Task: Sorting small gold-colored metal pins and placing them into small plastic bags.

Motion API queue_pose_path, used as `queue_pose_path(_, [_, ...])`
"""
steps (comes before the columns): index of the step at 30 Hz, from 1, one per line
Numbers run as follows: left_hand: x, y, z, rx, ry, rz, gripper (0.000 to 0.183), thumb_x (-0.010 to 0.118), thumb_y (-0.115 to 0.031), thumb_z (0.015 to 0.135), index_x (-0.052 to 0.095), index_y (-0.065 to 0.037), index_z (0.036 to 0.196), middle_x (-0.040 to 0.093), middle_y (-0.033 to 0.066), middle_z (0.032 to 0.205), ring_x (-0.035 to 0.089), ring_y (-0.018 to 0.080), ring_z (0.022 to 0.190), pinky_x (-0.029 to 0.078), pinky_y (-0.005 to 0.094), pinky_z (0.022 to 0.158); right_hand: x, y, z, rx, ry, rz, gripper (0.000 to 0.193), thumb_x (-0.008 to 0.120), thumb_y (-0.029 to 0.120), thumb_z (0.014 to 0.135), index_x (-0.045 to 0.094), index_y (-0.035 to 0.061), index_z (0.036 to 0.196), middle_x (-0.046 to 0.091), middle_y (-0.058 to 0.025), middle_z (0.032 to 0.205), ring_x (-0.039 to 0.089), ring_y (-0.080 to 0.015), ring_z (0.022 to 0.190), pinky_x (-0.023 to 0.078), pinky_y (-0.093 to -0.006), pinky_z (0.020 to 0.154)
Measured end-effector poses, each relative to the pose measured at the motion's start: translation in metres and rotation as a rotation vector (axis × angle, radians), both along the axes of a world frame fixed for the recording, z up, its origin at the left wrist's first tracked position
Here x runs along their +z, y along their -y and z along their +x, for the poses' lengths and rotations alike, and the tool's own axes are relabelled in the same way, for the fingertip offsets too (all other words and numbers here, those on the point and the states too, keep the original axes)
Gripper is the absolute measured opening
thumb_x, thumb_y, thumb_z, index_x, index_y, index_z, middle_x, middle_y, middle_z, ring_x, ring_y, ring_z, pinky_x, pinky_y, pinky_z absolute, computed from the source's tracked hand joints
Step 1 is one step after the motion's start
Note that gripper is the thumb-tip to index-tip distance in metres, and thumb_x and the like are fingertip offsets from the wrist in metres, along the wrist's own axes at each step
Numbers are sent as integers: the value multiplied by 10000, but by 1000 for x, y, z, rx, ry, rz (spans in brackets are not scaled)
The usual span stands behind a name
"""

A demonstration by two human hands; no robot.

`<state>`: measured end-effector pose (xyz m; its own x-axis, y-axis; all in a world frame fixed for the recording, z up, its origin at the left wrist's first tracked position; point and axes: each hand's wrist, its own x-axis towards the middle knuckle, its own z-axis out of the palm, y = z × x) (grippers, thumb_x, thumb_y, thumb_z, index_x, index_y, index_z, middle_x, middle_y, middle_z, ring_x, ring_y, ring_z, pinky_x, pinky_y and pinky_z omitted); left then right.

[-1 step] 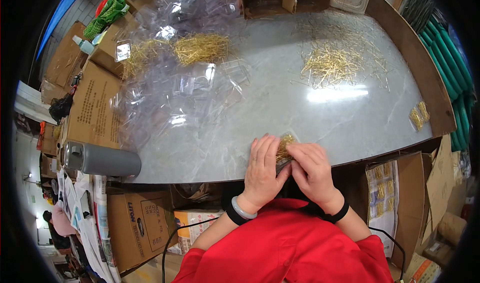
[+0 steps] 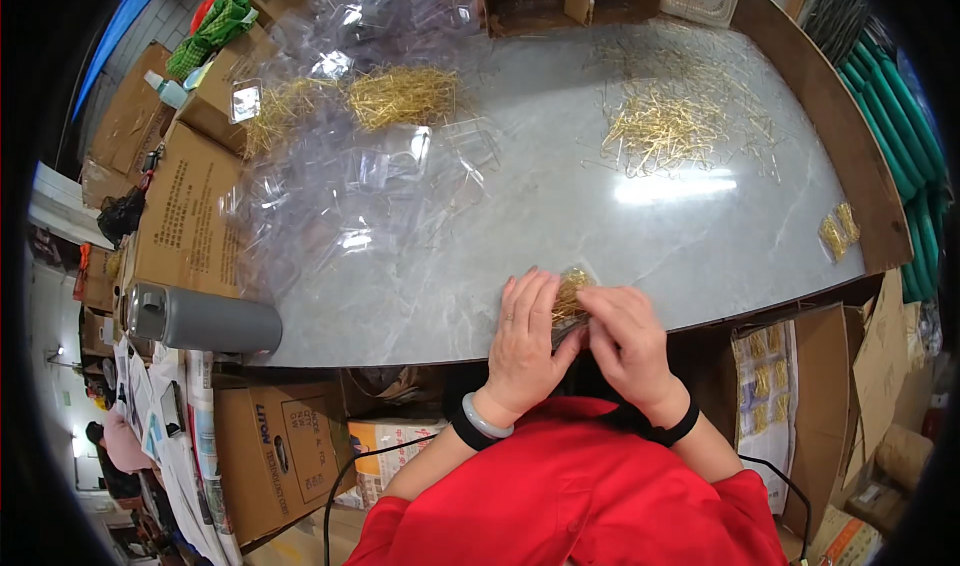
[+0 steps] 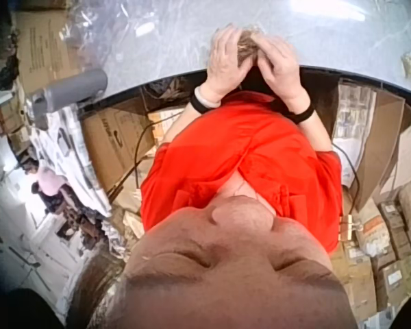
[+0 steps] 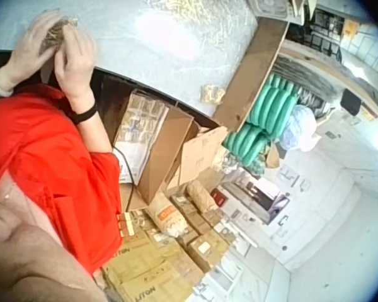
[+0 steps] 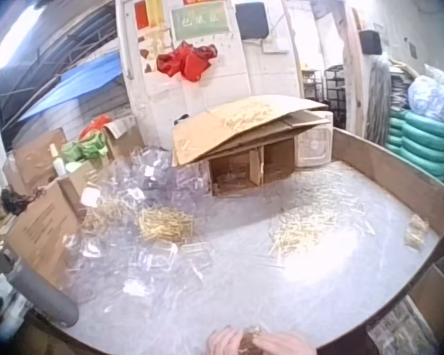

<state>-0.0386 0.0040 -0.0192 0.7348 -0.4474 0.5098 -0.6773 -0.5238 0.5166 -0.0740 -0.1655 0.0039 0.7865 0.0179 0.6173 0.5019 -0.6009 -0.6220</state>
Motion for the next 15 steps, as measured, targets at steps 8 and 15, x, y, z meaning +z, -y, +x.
queue_pose_path(8, [-2,0,-1,-3,15,35,638,714,-201,903,438,31,1430,484,225,1427,456,420,1357,323,577,1167,-4,1,2,-64,-22,-123,443,664,-7,849,609,23,1287,657,-152,1144,601,-370,1130,453,-472,990])
queue_pose_path(15, [0,1,-1,-3,18,52,627,705,-207,896,460,48,1414,487,234,1402,450,409,1360,324,566,1178,0,4,16,-39,-122,-40,543,687,23,853,536,23,1374,656,-162,1207,536,-392,1256,415,-488,1054])
